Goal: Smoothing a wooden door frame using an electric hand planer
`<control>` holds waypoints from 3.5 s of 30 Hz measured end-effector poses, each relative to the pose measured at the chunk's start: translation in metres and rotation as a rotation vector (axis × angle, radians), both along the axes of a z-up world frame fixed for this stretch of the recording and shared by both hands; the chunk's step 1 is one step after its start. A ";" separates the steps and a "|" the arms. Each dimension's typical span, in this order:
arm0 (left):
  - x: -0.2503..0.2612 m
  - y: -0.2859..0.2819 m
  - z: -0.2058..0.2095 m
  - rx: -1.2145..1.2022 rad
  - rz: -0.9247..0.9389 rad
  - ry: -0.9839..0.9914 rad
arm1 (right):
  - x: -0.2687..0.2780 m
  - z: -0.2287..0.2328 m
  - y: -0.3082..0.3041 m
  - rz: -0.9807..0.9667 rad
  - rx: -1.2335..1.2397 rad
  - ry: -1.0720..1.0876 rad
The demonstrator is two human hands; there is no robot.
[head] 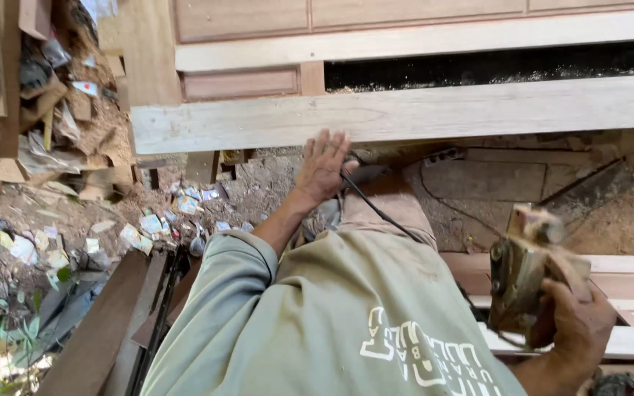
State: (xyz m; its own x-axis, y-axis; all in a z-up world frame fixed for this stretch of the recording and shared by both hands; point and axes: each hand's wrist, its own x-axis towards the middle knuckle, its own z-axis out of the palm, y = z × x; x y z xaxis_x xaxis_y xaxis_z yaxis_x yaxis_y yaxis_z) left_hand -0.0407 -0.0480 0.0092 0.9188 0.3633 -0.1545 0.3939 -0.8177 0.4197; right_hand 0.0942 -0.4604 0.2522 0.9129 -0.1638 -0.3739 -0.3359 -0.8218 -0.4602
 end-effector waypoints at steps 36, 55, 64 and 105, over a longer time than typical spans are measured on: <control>0.260 -0.292 0.052 -0.170 -0.337 -0.170 | 0.002 -0.103 -0.346 -0.813 0.172 0.147; 0.521 -0.396 0.093 -0.474 -0.576 -0.477 | 0.224 -0.059 -0.378 -0.813 0.162 0.146; 0.630 -0.441 0.083 -0.552 -0.430 -0.533 | 0.390 -0.015 -0.409 -0.654 0.207 0.082; 0.768 -0.519 0.033 -0.190 -0.007 -0.437 | 1.029 0.002 -0.218 1.136 -0.404 0.564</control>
State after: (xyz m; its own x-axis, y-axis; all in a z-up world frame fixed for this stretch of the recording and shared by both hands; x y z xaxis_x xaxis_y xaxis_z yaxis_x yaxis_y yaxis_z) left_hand 0.7269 -0.5666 0.0422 0.9149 0.3594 0.1837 0.1417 -0.7123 0.6874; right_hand 1.1228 -0.6788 0.2546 0.3530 0.3924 -0.8493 0.5601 -0.8158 -0.1441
